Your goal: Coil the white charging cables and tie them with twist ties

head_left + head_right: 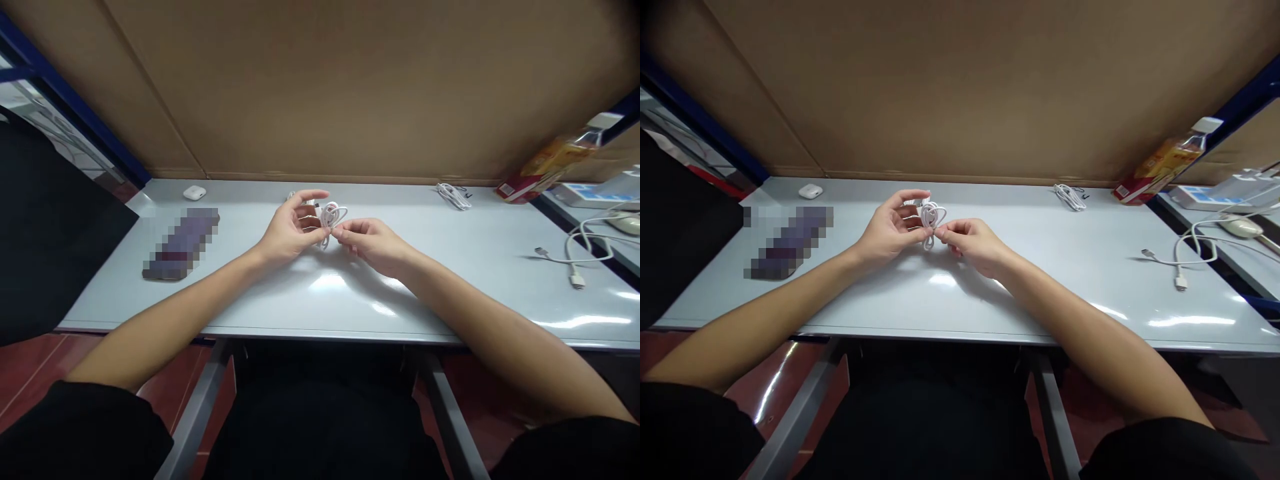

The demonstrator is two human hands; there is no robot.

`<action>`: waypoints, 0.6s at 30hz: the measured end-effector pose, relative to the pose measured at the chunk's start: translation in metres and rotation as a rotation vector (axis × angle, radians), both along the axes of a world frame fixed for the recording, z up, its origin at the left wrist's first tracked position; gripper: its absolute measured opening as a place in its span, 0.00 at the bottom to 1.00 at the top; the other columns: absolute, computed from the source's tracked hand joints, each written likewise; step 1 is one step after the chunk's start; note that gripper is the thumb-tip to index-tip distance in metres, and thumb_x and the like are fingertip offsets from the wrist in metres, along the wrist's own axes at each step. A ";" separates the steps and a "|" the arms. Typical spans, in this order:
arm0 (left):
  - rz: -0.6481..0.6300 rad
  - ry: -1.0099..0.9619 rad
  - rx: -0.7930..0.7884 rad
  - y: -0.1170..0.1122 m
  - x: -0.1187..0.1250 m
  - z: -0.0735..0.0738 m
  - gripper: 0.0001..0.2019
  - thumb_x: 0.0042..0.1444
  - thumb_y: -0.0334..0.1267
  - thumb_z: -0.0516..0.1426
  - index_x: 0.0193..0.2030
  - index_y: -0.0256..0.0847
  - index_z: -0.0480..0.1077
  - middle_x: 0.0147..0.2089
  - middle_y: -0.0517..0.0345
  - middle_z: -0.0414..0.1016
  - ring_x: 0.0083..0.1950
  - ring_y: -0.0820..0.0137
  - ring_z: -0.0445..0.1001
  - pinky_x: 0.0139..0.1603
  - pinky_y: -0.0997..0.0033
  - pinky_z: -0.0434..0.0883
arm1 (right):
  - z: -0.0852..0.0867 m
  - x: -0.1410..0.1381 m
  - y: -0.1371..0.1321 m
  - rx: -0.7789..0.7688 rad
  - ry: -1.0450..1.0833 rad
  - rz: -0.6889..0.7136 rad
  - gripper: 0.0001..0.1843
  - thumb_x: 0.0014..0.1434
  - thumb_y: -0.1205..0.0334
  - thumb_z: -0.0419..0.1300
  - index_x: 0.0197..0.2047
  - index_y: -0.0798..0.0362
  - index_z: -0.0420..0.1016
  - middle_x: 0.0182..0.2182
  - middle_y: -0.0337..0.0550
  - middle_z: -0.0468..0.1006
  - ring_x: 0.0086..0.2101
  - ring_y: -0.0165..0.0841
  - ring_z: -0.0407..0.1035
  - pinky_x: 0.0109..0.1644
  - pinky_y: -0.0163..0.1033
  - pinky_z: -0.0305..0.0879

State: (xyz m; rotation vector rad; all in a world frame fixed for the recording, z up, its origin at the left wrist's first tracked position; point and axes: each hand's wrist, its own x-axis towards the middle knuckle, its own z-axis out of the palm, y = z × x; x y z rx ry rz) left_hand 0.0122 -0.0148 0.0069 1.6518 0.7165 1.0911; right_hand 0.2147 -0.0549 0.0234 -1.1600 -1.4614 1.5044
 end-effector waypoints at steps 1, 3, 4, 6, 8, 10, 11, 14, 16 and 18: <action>-0.019 -0.001 0.028 0.000 0.000 0.000 0.31 0.52 0.37 0.71 0.61 0.45 0.67 0.48 0.52 0.79 0.48 0.62 0.81 0.48 0.60 0.79 | 0.001 0.001 0.001 -0.085 0.076 0.042 0.16 0.59 0.52 0.70 0.29 0.54 0.73 0.25 0.34 0.64 0.27 0.27 0.54 0.31 0.37 0.53; -0.069 -0.011 0.103 -0.001 -0.001 0.002 0.30 0.53 0.37 0.70 0.61 0.46 0.67 0.45 0.54 0.78 0.48 0.64 0.80 0.49 0.62 0.79 | 0.003 0.003 0.002 -0.232 0.212 0.099 0.15 0.56 0.57 0.72 0.27 0.53 0.71 0.25 0.33 0.62 0.26 0.26 0.53 0.31 0.35 0.53; -0.095 -0.016 0.155 -0.002 -0.002 0.003 0.29 0.54 0.36 0.70 0.61 0.46 0.68 0.44 0.56 0.78 0.48 0.65 0.80 0.50 0.62 0.79 | 0.003 0.003 0.003 -0.297 0.269 0.114 0.14 0.56 0.61 0.72 0.28 0.53 0.70 0.25 0.33 0.61 0.26 0.25 0.52 0.30 0.34 0.53; -0.148 -0.005 0.275 -0.003 -0.003 0.005 0.27 0.54 0.33 0.69 0.60 0.45 0.69 0.42 0.57 0.79 0.47 0.66 0.80 0.52 0.62 0.78 | 0.003 0.004 0.005 -0.410 0.355 0.141 0.11 0.55 0.67 0.70 0.29 0.54 0.70 0.25 0.33 0.60 0.26 0.25 0.51 0.29 0.33 0.53; -0.194 0.035 0.368 -0.004 -0.005 0.007 0.24 0.54 0.31 0.68 0.58 0.44 0.71 0.42 0.57 0.80 0.46 0.66 0.80 0.54 0.61 0.77 | 0.002 0.003 0.006 -0.491 0.394 0.186 0.10 0.54 0.70 0.69 0.30 0.54 0.70 0.25 0.33 0.60 0.25 0.25 0.51 0.29 0.32 0.55; -0.183 0.057 0.375 -0.004 -0.006 0.008 0.23 0.54 0.31 0.68 0.57 0.44 0.73 0.42 0.56 0.80 0.47 0.66 0.80 0.55 0.62 0.77 | 0.001 0.003 0.006 -0.488 0.394 0.208 0.10 0.55 0.68 0.68 0.30 0.53 0.70 0.25 0.33 0.59 0.25 0.26 0.52 0.29 0.33 0.56; -0.157 0.049 0.336 -0.004 -0.006 0.009 0.24 0.53 0.31 0.69 0.57 0.45 0.72 0.43 0.56 0.79 0.46 0.66 0.80 0.53 0.62 0.77 | 0.001 0.003 0.005 -0.449 0.376 0.205 0.09 0.56 0.66 0.68 0.30 0.53 0.70 0.25 0.33 0.60 0.26 0.26 0.53 0.30 0.33 0.57; -0.052 -0.019 0.107 -0.002 -0.007 0.009 0.30 0.50 0.31 0.70 0.59 0.46 0.70 0.46 0.56 0.77 0.45 0.67 0.79 0.48 0.63 0.78 | 0.001 0.004 0.003 -0.179 0.224 0.120 0.09 0.62 0.58 0.65 0.33 0.53 0.74 0.29 0.37 0.67 0.27 0.27 0.57 0.31 0.35 0.58; -0.019 -0.064 -0.086 -0.002 -0.007 0.010 0.32 0.47 0.30 0.70 0.60 0.45 0.68 0.48 0.55 0.77 0.44 0.67 0.80 0.46 0.63 0.78 | 0.000 0.007 0.003 0.151 0.011 0.004 0.10 0.64 0.55 0.63 0.36 0.52 0.76 0.33 0.40 0.72 0.29 0.29 0.62 0.34 0.37 0.61; -0.018 -0.098 -0.273 -0.002 -0.006 0.012 0.34 0.46 0.29 0.70 0.61 0.45 0.67 0.48 0.54 0.77 0.42 0.67 0.80 0.46 0.63 0.78 | -0.002 0.010 0.004 0.580 -0.244 -0.094 0.07 0.63 0.57 0.63 0.40 0.52 0.77 0.36 0.42 0.76 0.32 0.32 0.66 0.38 0.39 0.64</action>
